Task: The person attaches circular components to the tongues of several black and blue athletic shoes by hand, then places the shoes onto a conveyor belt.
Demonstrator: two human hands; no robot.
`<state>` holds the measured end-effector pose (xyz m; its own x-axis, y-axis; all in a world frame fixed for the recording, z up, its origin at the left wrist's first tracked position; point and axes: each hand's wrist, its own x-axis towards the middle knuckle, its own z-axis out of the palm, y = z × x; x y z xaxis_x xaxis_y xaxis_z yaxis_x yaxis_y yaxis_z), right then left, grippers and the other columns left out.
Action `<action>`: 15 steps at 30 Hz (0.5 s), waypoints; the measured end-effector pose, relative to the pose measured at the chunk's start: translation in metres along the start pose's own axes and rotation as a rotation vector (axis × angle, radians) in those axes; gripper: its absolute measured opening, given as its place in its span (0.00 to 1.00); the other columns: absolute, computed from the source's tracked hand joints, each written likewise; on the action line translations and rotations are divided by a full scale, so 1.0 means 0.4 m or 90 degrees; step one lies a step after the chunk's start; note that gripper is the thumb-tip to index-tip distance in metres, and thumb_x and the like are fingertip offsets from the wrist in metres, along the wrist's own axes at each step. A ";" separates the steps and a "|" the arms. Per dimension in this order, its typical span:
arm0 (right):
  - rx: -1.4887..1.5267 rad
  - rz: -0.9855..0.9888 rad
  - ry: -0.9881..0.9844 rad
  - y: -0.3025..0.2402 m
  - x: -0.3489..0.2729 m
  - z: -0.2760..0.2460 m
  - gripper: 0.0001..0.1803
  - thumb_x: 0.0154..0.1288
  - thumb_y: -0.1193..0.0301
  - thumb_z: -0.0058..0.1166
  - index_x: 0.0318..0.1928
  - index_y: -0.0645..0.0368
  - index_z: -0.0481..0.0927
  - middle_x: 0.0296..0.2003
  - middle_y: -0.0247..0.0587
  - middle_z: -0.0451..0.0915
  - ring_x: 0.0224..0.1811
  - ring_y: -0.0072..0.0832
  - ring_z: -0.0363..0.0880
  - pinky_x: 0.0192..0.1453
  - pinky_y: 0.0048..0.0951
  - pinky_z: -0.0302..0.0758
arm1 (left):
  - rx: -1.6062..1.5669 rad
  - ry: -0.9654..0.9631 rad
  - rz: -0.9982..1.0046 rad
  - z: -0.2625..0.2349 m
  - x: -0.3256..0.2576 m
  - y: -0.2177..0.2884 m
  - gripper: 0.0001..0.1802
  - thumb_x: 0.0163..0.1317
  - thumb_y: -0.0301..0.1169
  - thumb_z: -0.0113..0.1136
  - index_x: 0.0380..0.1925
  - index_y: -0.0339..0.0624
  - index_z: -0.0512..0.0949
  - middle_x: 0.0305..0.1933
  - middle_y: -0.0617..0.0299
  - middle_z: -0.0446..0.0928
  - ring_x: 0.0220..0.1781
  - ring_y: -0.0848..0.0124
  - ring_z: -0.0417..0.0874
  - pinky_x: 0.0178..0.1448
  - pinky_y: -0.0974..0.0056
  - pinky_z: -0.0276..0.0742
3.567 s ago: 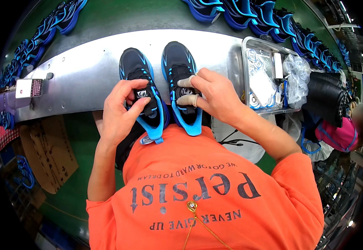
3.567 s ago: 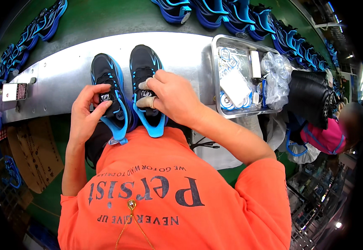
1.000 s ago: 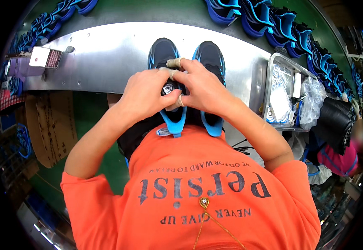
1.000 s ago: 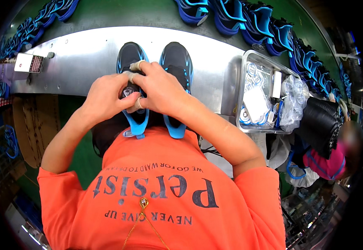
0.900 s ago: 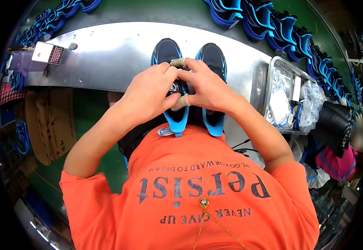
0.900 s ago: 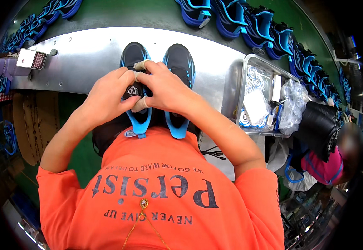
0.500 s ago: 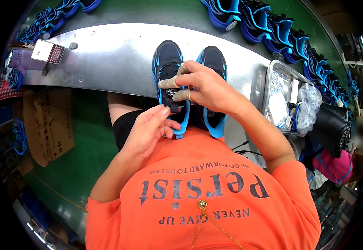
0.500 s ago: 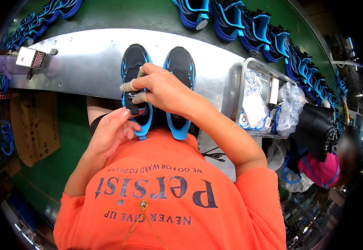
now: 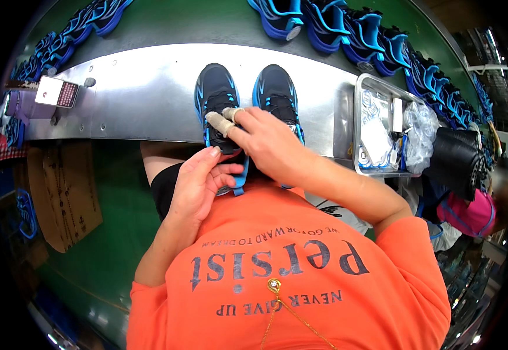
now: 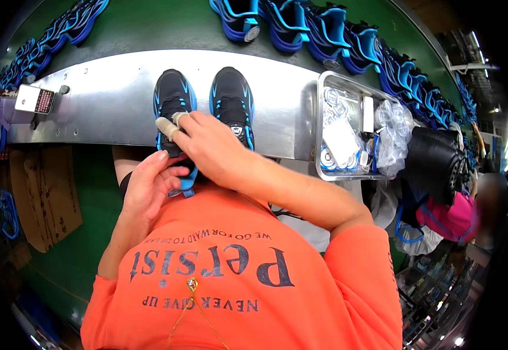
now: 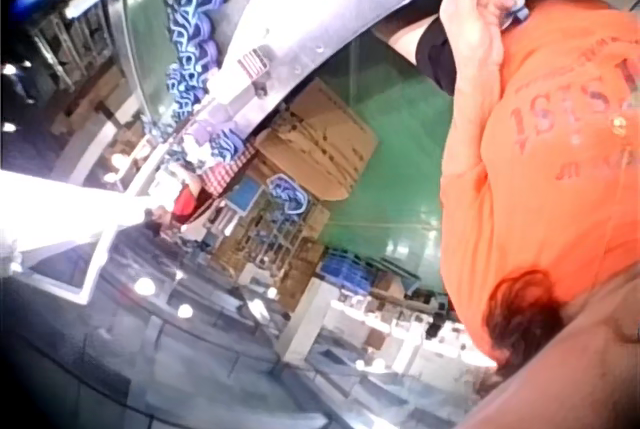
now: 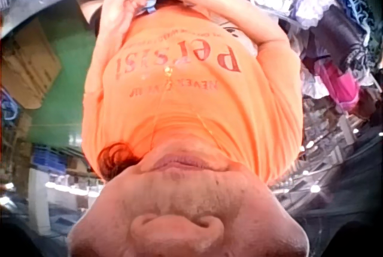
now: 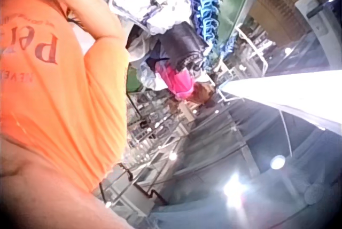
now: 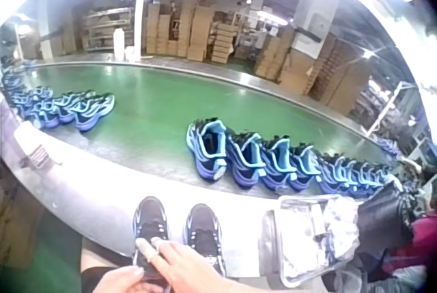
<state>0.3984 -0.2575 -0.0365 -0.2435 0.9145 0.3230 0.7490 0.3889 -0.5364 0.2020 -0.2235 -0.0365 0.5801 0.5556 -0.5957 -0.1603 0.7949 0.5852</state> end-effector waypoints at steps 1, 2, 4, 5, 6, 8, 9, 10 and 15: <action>0.022 -0.020 0.013 0.028 0.003 -0.006 0.26 0.62 0.77 0.53 0.63 0.56 0.77 0.52 0.47 0.78 0.54 0.44 0.76 0.59 0.39 0.76 | 0.014 -0.010 -0.005 0.011 -0.008 0.014 0.18 0.77 0.36 0.48 0.51 0.30 0.76 0.51 0.46 0.82 0.42 0.62 0.86 0.38 0.62 0.83; 0.108 0.031 0.025 0.051 -0.002 -0.031 0.23 0.62 0.76 0.56 0.59 0.51 0.81 0.51 0.47 0.79 0.54 0.45 0.77 0.59 0.41 0.75 | 0.063 0.004 -0.057 0.027 -0.025 0.028 0.21 0.77 0.38 0.46 0.53 0.28 0.75 0.53 0.44 0.81 0.41 0.61 0.87 0.37 0.63 0.84; 0.150 0.178 0.053 0.087 0.001 -0.144 0.18 0.66 0.71 0.59 0.56 0.48 0.85 0.48 0.45 0.81 0.49 0.38 0.79 0.54 0.35 0.76 | 0.116 -0.098 -0.108 0.035 -0.042 0.022 0.23 0.77 0.37 0.47 0.57 0.26 0.73 0.55 0.42 0.80 0.40 0.62 0.87 0.37 0.65 0.84; 0.179 0.290 0.057 0.108 -0.011 -0.189 0.17 0.67 0.69 0.60 0.56 0.47 0.85 0.47 0.44 0.82 0.46 0.34 0.79 0.52 0.33 0.76 | 0.125 -0.123 -0.140 0.066 -0.051 0.020 0.23 0.76 0.37 0.48 0.59 0.25 0.72 0.54 0.40 0.81 0.38 0.64 0.86 0.36 0.65 0.84; 0.186 0.326 -0.008 0.133 -0.033 -0.214 0.17 0.67 0.67 0.61 0.56 0.46 0.85 0.44 0.43 0.82 0.45 0.32 0.79 0.51 0.31 0.75 | 0.131 -0.161 -0.161 0.096 -0.046 0.022 0.24 0.77 0.36 0.48 0.60 0.24 0.71 0.58 0.39 0.78 0.42 0.63 0.86 0.41 0.63 0.85; 0.274 0.321 -0.112 0.148 -0.064 -0.229 0.19 0.65 0.64 0.64 0.57 0.44 0.85 0.35 0.38 0.81 0.41 0.29 0.76 0.49 0.29 0.74 | 0.129 -0.148 -0.144 0.140 -0.019 0.002 0.24 0.77 0.36 0.48 0.61 0.24 0.70 0.61 0.40 0.75 0.44 0.62 0.86 0.43 0.63 0.85; 0.256 0.297 -0.154 0.141 -0.082 -0.218 0.21 0.64 0.67 0.65 0.59 0.43 0.84 0.37 0.31 0.77 0.40 0.23 0.71 0.47 0.26 0.71 | 0.125 -0.143 -0.140 0.156 0.002 -0.011 0.24 0.77 0.36 0.48 0.61 0.25 0.69 0.63 0.40 0.74 0.45 0.62 0.86 0.44 0.62 0.84; 0.246 0.281 -0.161 0.128 -0.094 -0.213 0.22 0.63 0.68 0.65 0.59 0.43 0.84 0.38 0.31 0.75 0.41 0.25 0.71 0.48 0.27 0.71 | 0.108 -0.149 -0.167 0.168 0.022 -0.016 0.22 0.76 0.36 0.49 0.60 0.27 0.69 0.63 0.43 0.73 0.49 0.59 0.85 0.48 0.62 0.84; 0.224 0.281 -0.166 0.109 -0.107 -0.182 0.27 0.59 0.69 0.66 0.61 0.42 0.83 0.40 0.34 0.71 0.46 0.31 0.71 0.52 0.33 0.71 | 0.039 -0.089 -0.177 0.192 0.045 -0.061 0.19 0.76 0.36 0.50 0.55 0.30 0.71 0.56 0.49 0.76 0.52 0.57 0.84 0.50 0.60 0.83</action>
<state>0.4863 -0.2878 -0.0167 -0.1328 0.9773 -0.1650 0.5761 -0.0594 -0.8152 0.2778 -0.2518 -0.0193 0.7003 0.2765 -0.6582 0.0663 0.8928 0.4456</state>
